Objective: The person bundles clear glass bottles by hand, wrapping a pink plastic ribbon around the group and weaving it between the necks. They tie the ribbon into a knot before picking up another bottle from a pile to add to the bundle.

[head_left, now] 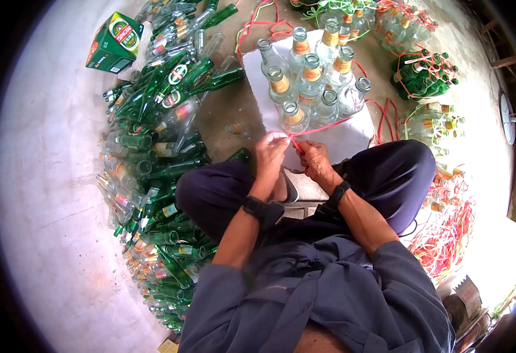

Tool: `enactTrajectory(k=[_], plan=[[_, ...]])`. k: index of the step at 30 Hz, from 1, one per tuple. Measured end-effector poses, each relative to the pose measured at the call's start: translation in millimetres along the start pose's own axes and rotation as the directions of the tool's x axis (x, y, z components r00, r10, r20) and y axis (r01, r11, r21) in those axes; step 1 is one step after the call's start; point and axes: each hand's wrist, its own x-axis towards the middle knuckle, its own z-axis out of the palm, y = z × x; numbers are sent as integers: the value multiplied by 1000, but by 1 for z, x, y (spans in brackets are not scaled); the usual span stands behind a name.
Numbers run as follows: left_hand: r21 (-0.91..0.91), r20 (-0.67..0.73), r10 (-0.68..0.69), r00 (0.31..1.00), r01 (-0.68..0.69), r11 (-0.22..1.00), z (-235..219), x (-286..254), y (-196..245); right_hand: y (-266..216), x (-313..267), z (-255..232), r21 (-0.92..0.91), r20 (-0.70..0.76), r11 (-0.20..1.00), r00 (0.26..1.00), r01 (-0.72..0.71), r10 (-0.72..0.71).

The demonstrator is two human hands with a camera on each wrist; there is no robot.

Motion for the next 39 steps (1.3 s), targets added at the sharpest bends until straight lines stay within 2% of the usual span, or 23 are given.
enactTrajectory(k=[7, 9, 12, 16, 19, 22, 23, 26, 27, 29, 30, 33, 34, 36, 39], plan=[[50, -54, 85, 995, -82, 995, -3, 9, -14, -8, -10, 1, 1, -16, 999, 999, -41, 41], [-76, -101, -49, 994, 42, 996, -5, 9, -12, -4, -5, -1, 30, 0, 999, 1000, -31, 31], [-153, -55, -124, 991, 114, 982, -8, 10, -11, 1, 0, -4, 63, 19, 998, 1000, -17, 16], [-211, -41, -165, 985, 153, 966, -8, 11, -12, -1, -1, -3, 76, 27, 997, 999, -24, 22], [-275, -90, -178, 980, 147, 950, -8, 12, -8, 0, -1, -4, 102, 0, 995, 1000, -12, 12], [-119, -104, -78, 991, 66, 991, -11, 12, 4, 2, 1, -2, 67, -44, 998, 999, 16, -13], [-117, -108, -78, 991, 65, 991, -10, 9, 6, 3, 0, -1, 68, -40, 998, 999, 13, -10], [157, 56, 141, 988, -148, 977, -8, 4, 5, 2, -3, -4, -20, -1, 1000, 1000, 16, -16], [156, 57, 139, 989, -146, 977, -7, 3, 4, 2, -4, -3, 0, 6, 1000, 1000, 17, -17], [434, 119, 342, 932, -359, 826, -4, 3, 3, 1, -5, -1, 20, 17, 1000, 1000, 20, -21], [434, 119, 344, 931, -360, 826, -5, 4, 2, 1, -5, -1, 20, 2, 1000, 1000, 19, -19], [649, 123, 367, 922, -354, 673, -4, 4, 3, 1, -5, -4, 33, -3, 999, 1000, 20, -20], [649, 124, 367, 922, -355, 673, -3, 3, 5, 1, -4, -5, 46, 9, 999, 1000, 19, -20], [732, 162, 452, 877, -414, 541, 0, 0, 9, 2, -5, -4, 50, 6, 999, 1000, 18, -18], [788, 153, 418, 895, -366, 496, 1, -2, 12, 0, -7, -1, 60, -5, 998, 1000, 10, -10]])
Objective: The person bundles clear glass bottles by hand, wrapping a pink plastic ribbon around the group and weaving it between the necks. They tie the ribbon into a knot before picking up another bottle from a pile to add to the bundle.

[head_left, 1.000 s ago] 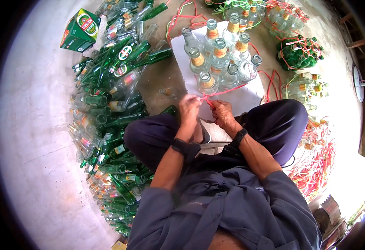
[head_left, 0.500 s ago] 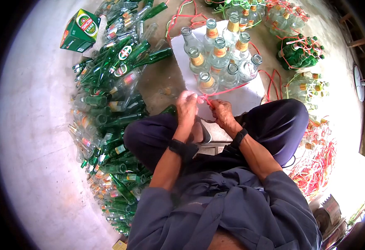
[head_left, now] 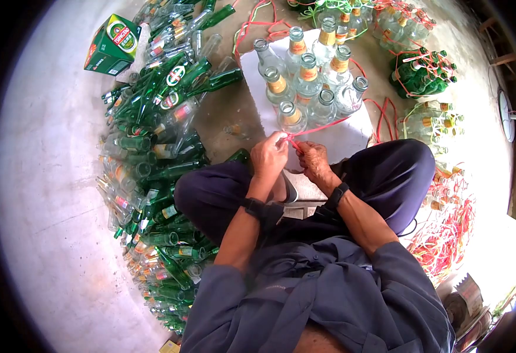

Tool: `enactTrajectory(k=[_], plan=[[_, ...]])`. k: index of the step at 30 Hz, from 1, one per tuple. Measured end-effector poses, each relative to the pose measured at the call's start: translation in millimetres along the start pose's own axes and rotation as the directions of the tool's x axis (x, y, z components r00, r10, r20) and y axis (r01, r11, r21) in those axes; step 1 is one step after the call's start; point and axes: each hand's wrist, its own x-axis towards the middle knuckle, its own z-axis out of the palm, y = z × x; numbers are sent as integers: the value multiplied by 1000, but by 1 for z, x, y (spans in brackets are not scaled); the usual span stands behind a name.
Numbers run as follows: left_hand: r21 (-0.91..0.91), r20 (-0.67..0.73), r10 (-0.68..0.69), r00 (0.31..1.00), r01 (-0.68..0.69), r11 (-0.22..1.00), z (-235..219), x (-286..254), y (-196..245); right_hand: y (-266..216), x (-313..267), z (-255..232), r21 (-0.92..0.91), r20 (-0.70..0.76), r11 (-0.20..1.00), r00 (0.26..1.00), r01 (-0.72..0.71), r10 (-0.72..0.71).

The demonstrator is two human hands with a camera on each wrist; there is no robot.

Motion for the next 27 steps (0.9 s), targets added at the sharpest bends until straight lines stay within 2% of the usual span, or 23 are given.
enactTrajectory(k=[1, 3, 4, 6, 7, 9, 16, 19, 27], plan=[[0, 0, 0, 1000, 0, 1000, 0, 0, 0, -1, -1, 2, 6, -10, 1000, 1000, -7, 7], [36, -59, 145, 988, -143, 989, 0, -1, 1, -2, -1, 3, 15, -12, 1000, 1000, -2, 2], [36, -58, 145, 988, -143, 989, 0, -1, 3, -2, -1, 3, 24, -16, 1000, 1000, 2, -2], [112, -12, -7, 1000, 9, 994, 1, -3, 7, -3, -2, 3, 17, -19, 1000, 1000, -4, 4], [112, -12, -7, 1000, 9, 994, 2, -3, 6, -4, -3, 4, 9, -22, 1000, 1000, -10, 10], [105, -49, 72, 996, -66, 992, 4, -4, 5, -4, -3, 0, 6, -2, 1000, 1000, -16, 16], [-40, -69, 83, 994, -86, 995, 10, -4, -6, -5, -5, 3, 5, -6, 1000, 1000, -18, 18], [-71, -14, 67, 998, -68, 995, 10, -4, -6, -5, -4, 4, 10, -15, 1000, 1000, -14, 14], [-155, -85, 171, 982, -182, 971, 14, -4, -11, 2, 2, -3, 7, 10, 1000, 1000, -14, 14]])
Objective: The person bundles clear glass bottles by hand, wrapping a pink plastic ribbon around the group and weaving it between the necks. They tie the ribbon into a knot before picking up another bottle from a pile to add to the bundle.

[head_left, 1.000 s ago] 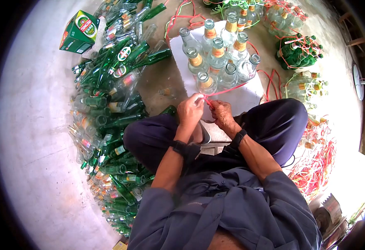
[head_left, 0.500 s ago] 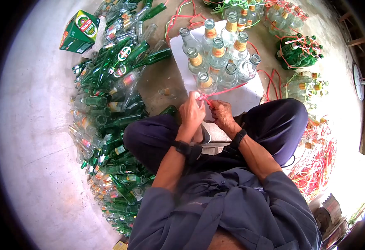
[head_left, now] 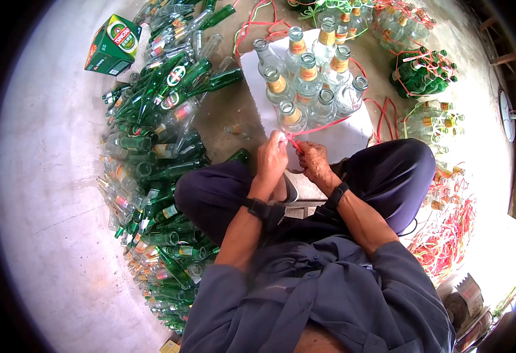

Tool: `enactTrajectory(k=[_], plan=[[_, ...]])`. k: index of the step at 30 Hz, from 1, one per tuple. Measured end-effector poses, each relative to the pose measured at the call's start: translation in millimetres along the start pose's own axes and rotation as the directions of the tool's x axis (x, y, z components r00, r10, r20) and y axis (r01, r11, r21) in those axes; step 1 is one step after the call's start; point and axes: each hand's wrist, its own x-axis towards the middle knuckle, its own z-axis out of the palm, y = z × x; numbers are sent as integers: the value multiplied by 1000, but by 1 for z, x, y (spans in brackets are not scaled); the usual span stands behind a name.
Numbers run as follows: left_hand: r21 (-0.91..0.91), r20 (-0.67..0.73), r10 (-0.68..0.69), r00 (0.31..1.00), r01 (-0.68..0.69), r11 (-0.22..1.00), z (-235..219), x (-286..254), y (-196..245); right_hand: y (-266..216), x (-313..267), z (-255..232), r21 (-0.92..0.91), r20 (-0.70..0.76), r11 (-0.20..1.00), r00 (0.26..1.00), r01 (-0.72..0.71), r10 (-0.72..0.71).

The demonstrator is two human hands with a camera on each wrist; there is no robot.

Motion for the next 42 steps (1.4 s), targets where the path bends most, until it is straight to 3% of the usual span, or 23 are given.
enactTrajectory(k=[1, 3, 7, 9, 10, 11, 13, 17, 19, 23, 25, 26, 28, 32, 34, 35, 37, 40, 42], plan=[[0, 0, 0, 1000, 0, 1000, 1, -1, -4, 0, 0, 0, 4, -1, 1000, 1000, -2, 2], [-155, 100, -165, 981, 179, 971, 1, -2, -13, 1, 1, 0, 28, -2, 1000, 1000, -8, 8], [-148, 71, -200, 977, 208, 967, -4, 1, -19, 1, 4, -1, 50, -32, 998, 999, -23, 24], [-454, 228, -327, 917, 397, 797, -10, 3, -18, -1, 6, -2, 77, -40, 997, 999, -15, 19], [-571, 228, -359, 905, 423, 703, -7, 5, -18, -1, 7, -3, 104, -50, 995, 999, -8, 13], [-572, 229, -358, 905, 423, 703, -6, 4, -17, -1, 7, -3, 104, -50, 995, 999, -7, 12], [-698, 319, -524, 790, 569, 434, -11, 7, -3, -2, 6, -3, 104, -70, 995, 997, -9, 17], [-697, 344, -527, 777, 588, 410, -11, 9, -3, -2, 9, -5, 75, -81, 997, 997, 10, -3], [-611, 241, -496, 834, 528, 590, -8, 10, -5, -1, 10, -3, 22, -125, 999, 991, 38, -35], [-510, 232, -440, 867, 494, 704, -12, 16, -9, -1, 9, -5, 32, -147, 999, 989, 20, -15], [-588, 310, -517, 798, 588, 555, -12, 17, -13, 0, 9, -5, 9, -135, 999, 990, 39, -37], [-588, 309, -517, 798, 587, 556, -11, 16, -14, 0, 8, -5, 8, -135, 999, 990, 39, -38], [-666, 318, -556, 768, 598, 446, -12, 16, -7, 1, 5, -7, -30, -166, 999, 985, 38, -42], [-672, 357, -571, 740, 627, 393, -8, 14, -11, 8, 6, -8, -113, -233, 994, 972, 8, -34], [-666, 398, -617, 679, 676, 314, -5, 14, -16, 7, 0, -7, -122, -223, 993, 975, -8, -19], [-667, 398, -617, 679, 676, 314, -3, 14, -19, 8, 0, -8, -122, -223, 992, 975, -7, -20], [-696, 434, -637, 637, 686, 212, 0, 14, -22, 10, 2, -11, -157, -251, 971, 958, -178, 135], [-697, 461, -625, 630, 693, 185, 1, 13, -26, 11, 1, -13, -120, -229, 951, 940, -286, 253], [-704, 444, -622, 645, 680, 203, 3, 12, -27, 15, 3, -17, -91, -214, 956, 943, -280, 256]])
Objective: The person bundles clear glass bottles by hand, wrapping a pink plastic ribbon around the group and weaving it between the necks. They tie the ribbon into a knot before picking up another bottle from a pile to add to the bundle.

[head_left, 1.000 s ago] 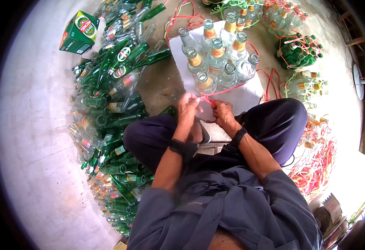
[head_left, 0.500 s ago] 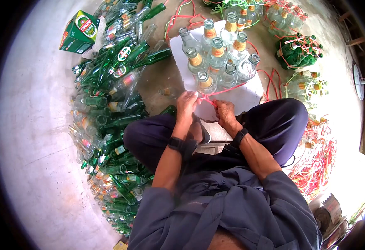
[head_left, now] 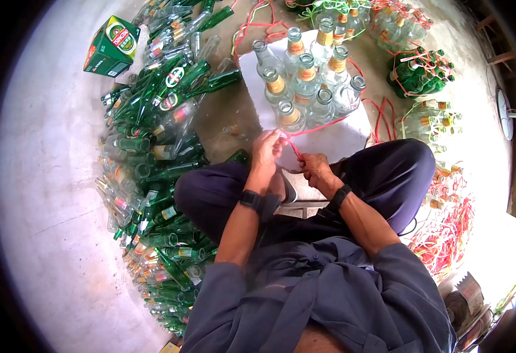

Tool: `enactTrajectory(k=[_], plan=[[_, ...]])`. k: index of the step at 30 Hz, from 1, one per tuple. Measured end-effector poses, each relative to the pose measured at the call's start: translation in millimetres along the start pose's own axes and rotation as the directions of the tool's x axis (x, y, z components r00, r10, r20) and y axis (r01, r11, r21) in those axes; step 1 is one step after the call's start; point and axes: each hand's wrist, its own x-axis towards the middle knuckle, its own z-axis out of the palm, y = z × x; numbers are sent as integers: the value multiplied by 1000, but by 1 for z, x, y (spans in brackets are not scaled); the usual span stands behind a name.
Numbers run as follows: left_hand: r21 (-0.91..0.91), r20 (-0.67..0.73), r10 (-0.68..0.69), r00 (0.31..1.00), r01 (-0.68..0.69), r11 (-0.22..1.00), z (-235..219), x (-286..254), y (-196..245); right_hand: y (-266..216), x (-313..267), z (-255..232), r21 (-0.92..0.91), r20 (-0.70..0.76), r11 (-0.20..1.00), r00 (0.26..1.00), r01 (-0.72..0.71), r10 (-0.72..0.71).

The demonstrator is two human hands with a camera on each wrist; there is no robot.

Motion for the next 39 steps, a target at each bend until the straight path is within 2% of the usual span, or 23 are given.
enactTrajectory(k=[2, 4, 7, 11, 14, 16, 19, 26, 29, 32, 35, 37, 39], plan=[[5, 1, 22, 1000, -22, 1000, 1, 1, -2, 4, 4, -4, 30, 13, 1000, 1000, 2, -2], [46, -9, 29, 1000, -29, 999, -1, 2, -3, 4, -1, -1, -82, 93, 985, 986, 149, -141], [47, -8, -15, 1000, 15, 999, -3, 3, -2, 8, 1, 0, -67, 172, 982, 972, 176, -162], [25, 33, 27, 999, -28, 999, -3, 2, 0, 1, -5, 4, -82, 118, 970, 968, 230, -220], [66, -25, 62, 998, -60, 996, 1, -4, 7, 0, -8, 5, 0, 116, 967, 961, 253, -251], [182, -8, 82, 997, -79, 980, 4, -6, 8, 0, -4, 3, -29, 154, 964, 954, 264, -257], [214, -25, 147, 989, -138, 967, 9, -10, 6, 1, -8, 5, 11, 133, 967, 958, 254, -253], [257, 64, 135, 989, -147, 955, 6, -6, 2, 1, -7, 7, 29, 112, 970, 963, 242, -244], [223, 92, 146, 985, -163, 961, 4, -5, 1, 4, -1, 5, -4, 98, 969, 965, 245, -244], [195, 55, 136, 989, -144, 970, 0, -4, 1, 8, 7, 4, -13, 112, 968, 962, 252, -249], [108, 56, 150, 987, -155, 982, -4, -1, -3, 10, 15, 7, -21, 31, 952, 952, 304, -303], [19, 0, 73, 997, -73, 997, -7, 4, -7, 5, 11, 6, -52, -10, 942, 943, 332, -332], [-2, 8, 58, 998, -58, 998, -9, 8, -10, -5, 4, 2, -104, -30, 938, 941, 332, -336]])
